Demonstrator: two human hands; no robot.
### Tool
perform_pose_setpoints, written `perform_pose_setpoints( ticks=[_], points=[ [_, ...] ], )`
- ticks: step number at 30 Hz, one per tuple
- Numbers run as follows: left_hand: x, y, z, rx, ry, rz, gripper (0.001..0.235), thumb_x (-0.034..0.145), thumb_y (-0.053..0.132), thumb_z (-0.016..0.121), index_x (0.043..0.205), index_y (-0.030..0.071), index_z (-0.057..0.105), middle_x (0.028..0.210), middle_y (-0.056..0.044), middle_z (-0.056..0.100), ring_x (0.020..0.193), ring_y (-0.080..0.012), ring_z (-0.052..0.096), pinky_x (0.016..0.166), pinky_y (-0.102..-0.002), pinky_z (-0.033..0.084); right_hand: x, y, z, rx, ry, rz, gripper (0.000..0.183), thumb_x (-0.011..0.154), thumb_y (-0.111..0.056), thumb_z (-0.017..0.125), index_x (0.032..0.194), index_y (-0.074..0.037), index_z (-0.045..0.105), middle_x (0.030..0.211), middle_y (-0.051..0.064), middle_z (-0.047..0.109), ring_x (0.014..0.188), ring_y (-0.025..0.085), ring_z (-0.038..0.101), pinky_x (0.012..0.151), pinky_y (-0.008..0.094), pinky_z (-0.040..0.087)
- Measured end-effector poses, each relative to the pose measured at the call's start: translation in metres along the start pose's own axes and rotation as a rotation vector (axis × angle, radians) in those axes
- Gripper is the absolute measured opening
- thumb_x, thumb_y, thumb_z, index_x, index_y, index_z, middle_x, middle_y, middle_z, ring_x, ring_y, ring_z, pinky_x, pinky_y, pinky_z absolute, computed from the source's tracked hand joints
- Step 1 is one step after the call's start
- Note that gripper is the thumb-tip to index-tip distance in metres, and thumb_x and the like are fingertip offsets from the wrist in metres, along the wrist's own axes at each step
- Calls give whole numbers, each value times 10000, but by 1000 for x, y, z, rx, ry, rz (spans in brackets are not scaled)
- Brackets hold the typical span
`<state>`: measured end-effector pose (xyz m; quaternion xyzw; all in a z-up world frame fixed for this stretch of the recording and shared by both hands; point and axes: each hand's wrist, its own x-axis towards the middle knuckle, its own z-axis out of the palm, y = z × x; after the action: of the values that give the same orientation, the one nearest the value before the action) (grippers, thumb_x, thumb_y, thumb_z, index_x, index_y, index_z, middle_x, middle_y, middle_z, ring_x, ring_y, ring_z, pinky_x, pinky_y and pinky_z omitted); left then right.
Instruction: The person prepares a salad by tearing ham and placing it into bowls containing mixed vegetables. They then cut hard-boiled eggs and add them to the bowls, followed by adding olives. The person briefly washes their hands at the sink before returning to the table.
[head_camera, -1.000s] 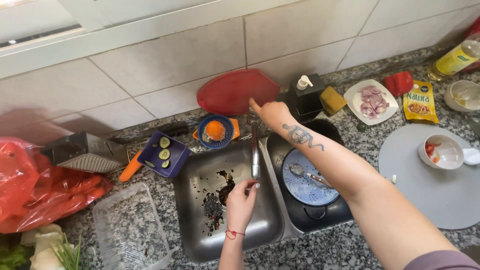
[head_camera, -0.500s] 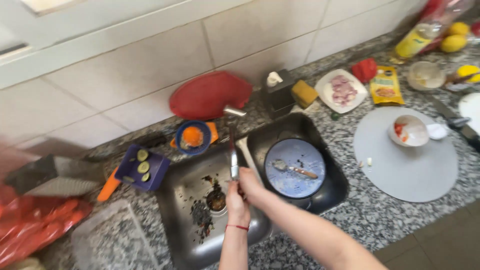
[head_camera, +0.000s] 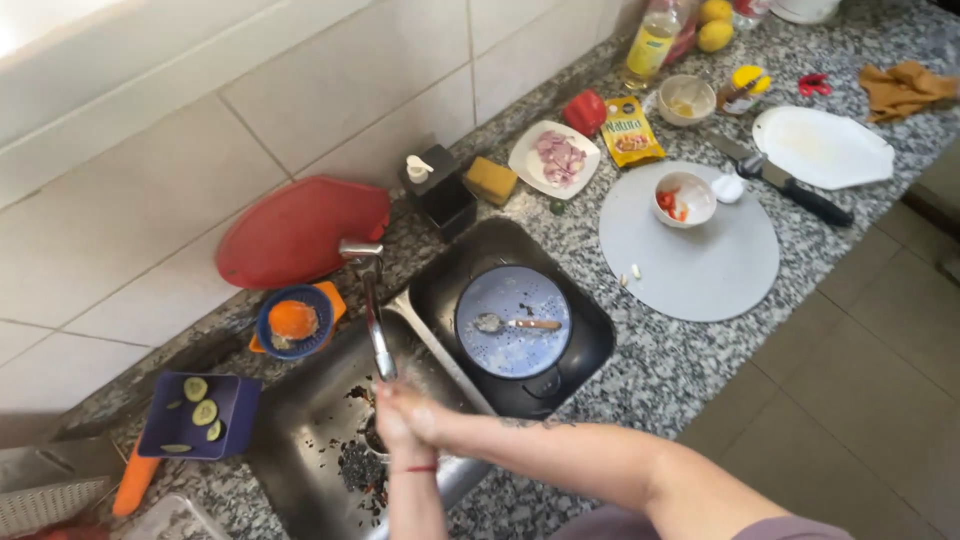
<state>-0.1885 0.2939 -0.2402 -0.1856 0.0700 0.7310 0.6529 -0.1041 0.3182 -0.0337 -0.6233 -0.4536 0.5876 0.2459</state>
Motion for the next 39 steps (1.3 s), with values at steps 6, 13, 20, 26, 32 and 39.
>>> perform_pose_setpoints(
  ticks=[6, 13, 20, 26, 32, 39],
  points=[
    [-71, -55, 129, 1489, 398, 330, 214, 937, 138, 442, 968, 77, 645, 915, -96, 667, 812, -191, 609, 678, -313, 504, -40, -28, -42, -51, -184, 63, 264, 972, -198, 440, 1089, -78, 644, 923, 65, 670, 709, 118, 587, 635, 241, 491],
    [-120, -47, 204, 1863, 501, 359, 129, 723, 214, 748, 807, 118, 762, 660, 7, 701, 578, -73, 610, 646, -202, 450, 14, -43, -70, -423, 164, -383, 158, 785, -264, 717, 724, -122, 684, 651, 11, 661, 535, 121, 542, 524, 295, 405],
    [-135, -49, 214, 2169, 444, 273, 188, 754, 365, 672, 810, 188, 701, 755, 55, 703, 715, -92, 635, 670, -268, 473, 99, -72, -63, -1035, 187, -862, 715, 710, 150, 428, 1398, -11, 321, 1454, 189, 317, 1330, 314, 334, 1021, 411, 354],
    [-133, -46, 201, 2243, 378, 302, 139, 778, 248, 655, 909, 209, 686, 844, 66, 680, 768, -98, 629, 704, -286, 486, 121, -53, -62, -1253, 410, -1024, 577, 766, 8, 504, 1337, -35, 434, 1351, 157, 482, 1199, 259, 509, 913, 355, 439],
    [-133, -46, 176, 2449, 302, 377, 165, 709, 184, 607, 868, 229, 621, 779, 29, 595, 746, -191, 591, 683, -355, 455, 61, -38, -89, -1091, 315, -945, 187, 787, -72, 503, 967, -124, 503, 1053, 69, 469, 968, 309, 471, 662, 452, 408],
    [-146, -44, 155, 2742, 225, 53, 702, 698, 291, 698, 1338, 275, 409, 1264, -47, 551, 1130, -322, 516, 855, -498, 471, -39, 57, -131, -765, -156, -538, 391, 704, 168, 404, 995, -8, 595, 1397, 292, 324, 1317, 454, 276, 967, 554, 351]
  ],
)
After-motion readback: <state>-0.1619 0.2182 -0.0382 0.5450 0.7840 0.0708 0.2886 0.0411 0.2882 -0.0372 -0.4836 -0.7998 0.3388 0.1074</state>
